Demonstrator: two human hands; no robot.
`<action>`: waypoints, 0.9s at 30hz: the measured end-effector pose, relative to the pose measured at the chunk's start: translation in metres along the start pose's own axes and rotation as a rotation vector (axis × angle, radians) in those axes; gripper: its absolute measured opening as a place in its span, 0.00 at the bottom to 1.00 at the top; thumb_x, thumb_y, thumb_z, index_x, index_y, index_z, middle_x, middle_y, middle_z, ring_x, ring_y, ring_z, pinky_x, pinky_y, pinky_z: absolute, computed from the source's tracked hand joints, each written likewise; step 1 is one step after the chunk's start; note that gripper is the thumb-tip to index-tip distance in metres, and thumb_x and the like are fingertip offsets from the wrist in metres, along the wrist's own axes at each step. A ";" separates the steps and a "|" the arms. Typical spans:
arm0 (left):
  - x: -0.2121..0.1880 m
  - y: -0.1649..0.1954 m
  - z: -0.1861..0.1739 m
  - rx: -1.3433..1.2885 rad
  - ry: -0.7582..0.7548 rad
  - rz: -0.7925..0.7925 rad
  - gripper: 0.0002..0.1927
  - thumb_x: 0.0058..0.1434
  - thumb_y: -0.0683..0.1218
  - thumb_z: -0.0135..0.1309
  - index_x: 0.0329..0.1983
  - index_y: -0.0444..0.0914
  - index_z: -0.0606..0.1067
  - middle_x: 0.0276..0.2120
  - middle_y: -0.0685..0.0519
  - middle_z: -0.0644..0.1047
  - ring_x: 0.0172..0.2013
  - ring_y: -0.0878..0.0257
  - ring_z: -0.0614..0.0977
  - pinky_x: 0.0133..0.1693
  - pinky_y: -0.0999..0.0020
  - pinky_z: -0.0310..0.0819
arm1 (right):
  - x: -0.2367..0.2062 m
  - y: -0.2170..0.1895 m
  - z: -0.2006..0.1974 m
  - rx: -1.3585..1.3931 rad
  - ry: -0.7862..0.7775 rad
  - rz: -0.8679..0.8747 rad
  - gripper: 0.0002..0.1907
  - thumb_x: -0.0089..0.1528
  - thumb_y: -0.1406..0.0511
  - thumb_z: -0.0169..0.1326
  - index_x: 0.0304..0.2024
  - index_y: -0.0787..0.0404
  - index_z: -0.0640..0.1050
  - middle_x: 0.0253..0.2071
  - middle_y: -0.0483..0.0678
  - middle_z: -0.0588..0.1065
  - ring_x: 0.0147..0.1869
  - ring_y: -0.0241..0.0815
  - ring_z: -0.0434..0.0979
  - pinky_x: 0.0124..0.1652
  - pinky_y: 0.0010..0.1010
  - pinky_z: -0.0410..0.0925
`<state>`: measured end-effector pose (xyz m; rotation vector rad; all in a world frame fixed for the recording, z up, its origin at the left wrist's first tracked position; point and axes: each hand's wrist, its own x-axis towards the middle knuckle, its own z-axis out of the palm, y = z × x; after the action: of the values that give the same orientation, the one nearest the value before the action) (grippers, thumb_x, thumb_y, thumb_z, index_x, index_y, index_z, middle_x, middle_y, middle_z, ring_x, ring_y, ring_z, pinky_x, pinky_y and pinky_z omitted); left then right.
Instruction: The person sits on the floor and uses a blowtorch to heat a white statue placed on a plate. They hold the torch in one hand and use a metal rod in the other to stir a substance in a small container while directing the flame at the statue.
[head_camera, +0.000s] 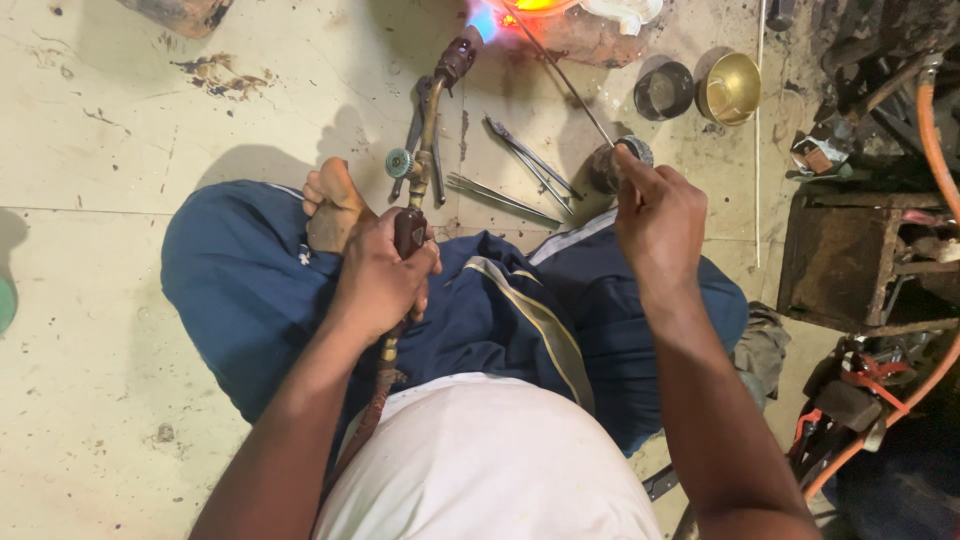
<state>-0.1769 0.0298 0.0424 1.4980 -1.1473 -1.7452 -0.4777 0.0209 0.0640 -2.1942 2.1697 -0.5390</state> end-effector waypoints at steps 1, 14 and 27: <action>0.000 0.000 0.000 0.002 -0.002 -0.006 0.02 0.62 0.37 0.53 0.35 0.32 0.72 0.21 0.52 0.78 0.12 0.67 0.76 0.13 0.69 0.70 | 0.001 0.000 0.001 -0.006 -0.006 -0.005 0.17 0.63 0.73 0.60 0.54 0.57 0.84 0.29 0.56 0.75 0.28 0.52 0.75 0.32 0.42 0.69; -0.001 0.001 -0.001 0.019 -0.001 -0.030 0.03 0.62 0.38 0.53 0.34 0.33 0.71 0.21 0.52 0.77 0.12 0.66 0.76 0.13 0.68 0.70 | 0.005 0.002 0.004 -0.024 -0.032 -0.004 0.17 0.64 0.73 0.59 0.54 0.55 0.85 0.28 0.56 0.75 0.29 0.54 0.76 0.33 0.43 0.69; 0.000 0.003 -0.003 0.039 -0.003 0.023 0.03 0.61 0.37 0.53 0.33 0.32 0.72 0.19 0.51 0.77 0.11 0.65 0.76 0.13 0.69 0.70 | 0.011 -0.002 -0.005 -0.012 -0.034 -0.028 0.18 0.63 0.73 0.59 0.55 0.57 0.84 0.29 0.56 0.76 0.29 0.53 0.76 0.34 0.42 0.69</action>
<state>-0.1746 0.0280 0.0448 1.4994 -1.2022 -1.7191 -0.4768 0.0120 0.0720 -2.2260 2.1351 -0.4868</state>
